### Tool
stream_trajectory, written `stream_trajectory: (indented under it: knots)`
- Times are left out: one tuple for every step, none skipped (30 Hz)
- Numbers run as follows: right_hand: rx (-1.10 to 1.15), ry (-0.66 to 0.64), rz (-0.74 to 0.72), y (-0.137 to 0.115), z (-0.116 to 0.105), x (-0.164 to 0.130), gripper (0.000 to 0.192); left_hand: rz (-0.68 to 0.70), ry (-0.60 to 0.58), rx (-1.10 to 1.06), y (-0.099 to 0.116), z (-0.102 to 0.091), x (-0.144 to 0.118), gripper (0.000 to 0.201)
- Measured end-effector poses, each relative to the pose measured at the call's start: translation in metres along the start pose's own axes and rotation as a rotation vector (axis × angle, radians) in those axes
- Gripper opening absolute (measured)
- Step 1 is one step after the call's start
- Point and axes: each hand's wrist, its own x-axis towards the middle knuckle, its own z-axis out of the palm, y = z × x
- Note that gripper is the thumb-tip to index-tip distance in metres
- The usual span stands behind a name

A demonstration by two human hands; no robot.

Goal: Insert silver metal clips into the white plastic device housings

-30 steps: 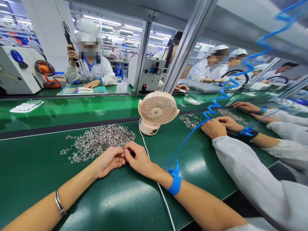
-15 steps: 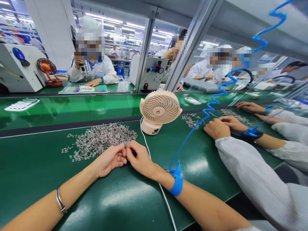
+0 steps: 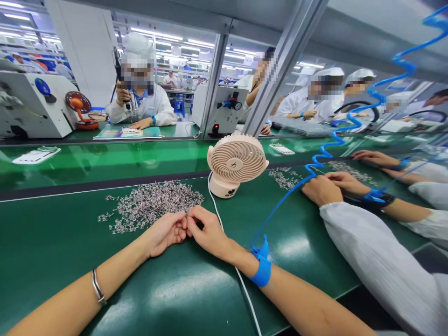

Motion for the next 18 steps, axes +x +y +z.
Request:
stream_trajectory:
  knots:
    - [-0.004,0.001,-0.001,0.0003,0.0004,-0.0001,0.021,0.003,-0.008,0.002,-0.0001,-0.0001,-0.0001,0.032]
    - [-0.009,0.006,-0.002,0.0006,0.0008,-0.0001,0.022,0.006,-0.015,0.005,0.0000,-0.0001,-0.0002,0.032]
    - [-0.013,0.013,-0.004,0.0009,0.0012,-0.0001,0.022,0.008,-0.021,0.008,0.0001,-0.0001,-0.0004,0.031]
    - [-0.017,0.021,-0.006,0.0013,0.0017,-0.0001,0.021,0.008,-0.023,0.010,0.0003,0.0000,-0.0007,0.029]
    - [-0.021,0.027,-0.008,0.0016,0.0021,-0.0001,0.021,0.006,-0.024,0.013,0.0006,0.0001,-0.0010,0.027]
    - [-0.026,0.033,-0.009,0.0019,0.0024,-0.0002,0.020,0.006,-0.023,0.015,0.0009,0.0002,-0.0012,0.025]
    - [-0.031,0.039,-0.009,0.0023,0.0027,-0.0003,0.019,0.007,-0.024,0.017,0.0011,0.0003,-0.0014,0.024]
    - [-0.037,0.043,-0.010,0.0026,0.0029,-0.0004,0.019,0.008,-0.025,0.019,0.0012,0.0003,-0.0016,0.023]
    - [-0.039,0.047,-0.008,0.0029,0.0030,-0.0006,0.018,0.009,-0.028,0.022,0.0013,0.0002,-0.0016,0.022]
    - [-0.040,0.048,-0.005,0.0033,0.0031,-0.0007,0.017,0.012,-0.030,0.025,0.0012,0.0000,-0.0016,0.021]
    - [-0.038,0.048,-0.001,0.0036,0.0032,-0.0008,0.017,0.014,-0.033,0.028,0.0009,-0.0003,-0.0014,0.020]
    - [-0.034,0.046,0.003,0.0039,0.0032,-0.0009,0.017,0.017,-0.036,0.032,0.0007,-0.0005,-0.0013,0.018]
    - [-0.030,0.042,0.007,0.0041,0.0032,-0.0009,0.017,0.021,-0.039,0.035,0.0003,-0.0007,-0.0011,0.017]
    - [-0.026,0.038,0.010,0.0042,0.0032,-0.0008,0.017,0.026,-0.041,0.038,0.0000,-0.0009,-0.0010,0.016]
    - [-0.023,0.035,0.011,0.0041,0.0032,-0.0007,0.017,0.032,-0.044,0.041,-0.0002,-0.0009,-0.0009,0.016]
    - [-0.022,0.033,0.010,0.0040,0.0032,-0.0006,0.017,0.038,-0.047,0.043,-0.0004,-0.0008,-0.0008,0.015]
    - [-0.021,0.033,0.010,0.0038,0.0032,-0.0005,0.018,0.043,-0.051,0.046,-0.0005,-0.0006,-0.0008,0.015]
    - [-0.021,0.033,0.010,0.0036,0.0032,-0.0004,0.018,0.047,-0.054,0.049,-0.0005,-0.0004,-0.0009,0.015]
